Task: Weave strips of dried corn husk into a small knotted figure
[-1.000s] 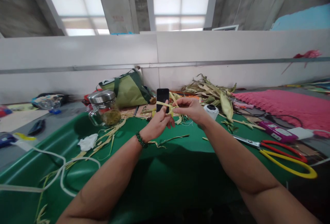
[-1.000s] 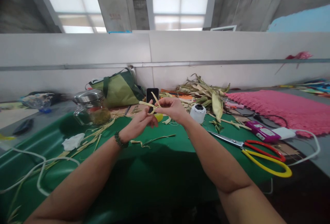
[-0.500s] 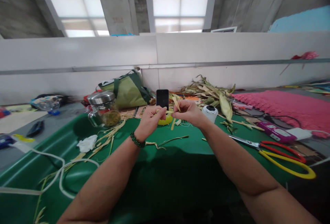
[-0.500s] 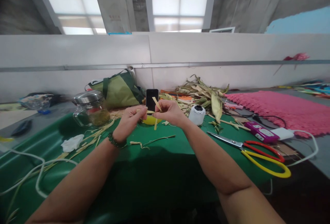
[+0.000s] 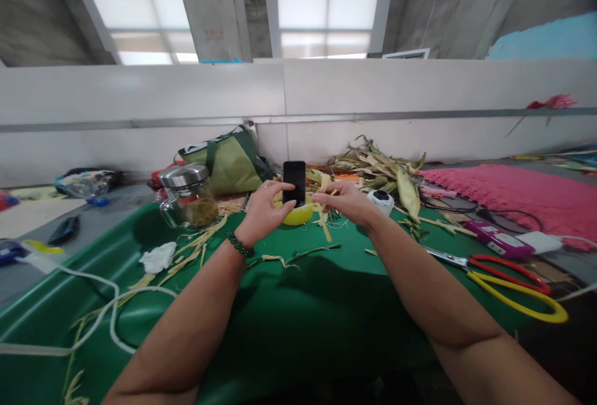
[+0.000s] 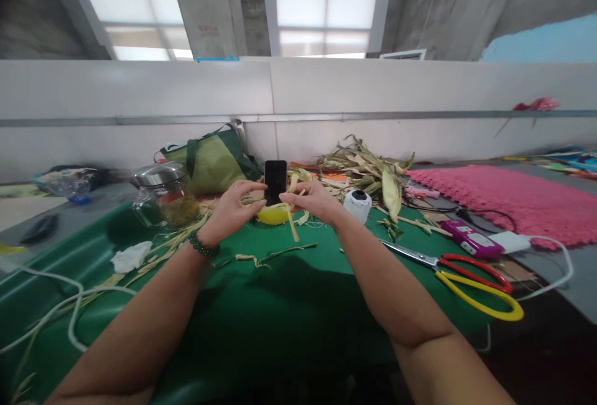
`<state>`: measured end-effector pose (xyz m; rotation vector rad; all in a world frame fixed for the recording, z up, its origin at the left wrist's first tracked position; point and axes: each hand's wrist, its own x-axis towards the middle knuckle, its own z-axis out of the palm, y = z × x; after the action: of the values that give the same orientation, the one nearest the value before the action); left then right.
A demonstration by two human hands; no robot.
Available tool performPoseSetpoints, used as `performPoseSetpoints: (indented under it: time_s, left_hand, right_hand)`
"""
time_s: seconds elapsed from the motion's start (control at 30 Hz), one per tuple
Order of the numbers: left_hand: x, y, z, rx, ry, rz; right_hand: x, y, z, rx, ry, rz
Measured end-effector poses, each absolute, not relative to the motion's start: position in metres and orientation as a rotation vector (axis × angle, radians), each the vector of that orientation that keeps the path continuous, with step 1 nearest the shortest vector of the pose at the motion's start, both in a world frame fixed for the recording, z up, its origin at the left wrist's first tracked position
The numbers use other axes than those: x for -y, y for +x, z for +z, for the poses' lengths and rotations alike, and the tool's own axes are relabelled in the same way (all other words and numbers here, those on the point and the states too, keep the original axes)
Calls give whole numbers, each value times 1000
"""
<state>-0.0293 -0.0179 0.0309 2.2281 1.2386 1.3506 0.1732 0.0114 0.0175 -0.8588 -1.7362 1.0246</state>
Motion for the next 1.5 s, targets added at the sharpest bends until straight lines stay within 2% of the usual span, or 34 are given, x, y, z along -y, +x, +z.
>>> performPoseSetpoints:
  time_s: [0.1, 0.27, 0.53, 0.8, 1.1, 1.3, 1.5]
  left_hand:
    - [18, -28, 30, -1241, 2335, 1369]
    - [20, -14, 18, -894, 2065, 972]
    - [18, -12, 17, -742, 1503, 944]
    - [14, -13, 12, -814, 1624, 924]
    - [22, -17, 22, -892, 1651, 960]
    - [24, -14, 20, -853, 1679, 794]
    - [24, -13, 23, -911, 1729, 878]
  right_hand:
    - [-9, 168, 17, 1875, -906, 981]
    - [2, 156, 19, 1855, -805, 850]
    - [6, 153, 18, 1691, -842, 685]
    - [6, 148, 11, 1626, -864, 461]
    - [-2, 166, 23, 1500, -808, 470]
    - [1, 156, 16, 1546, -786, 450]
    - [-6, 160, 17, 1423, -719, 636]
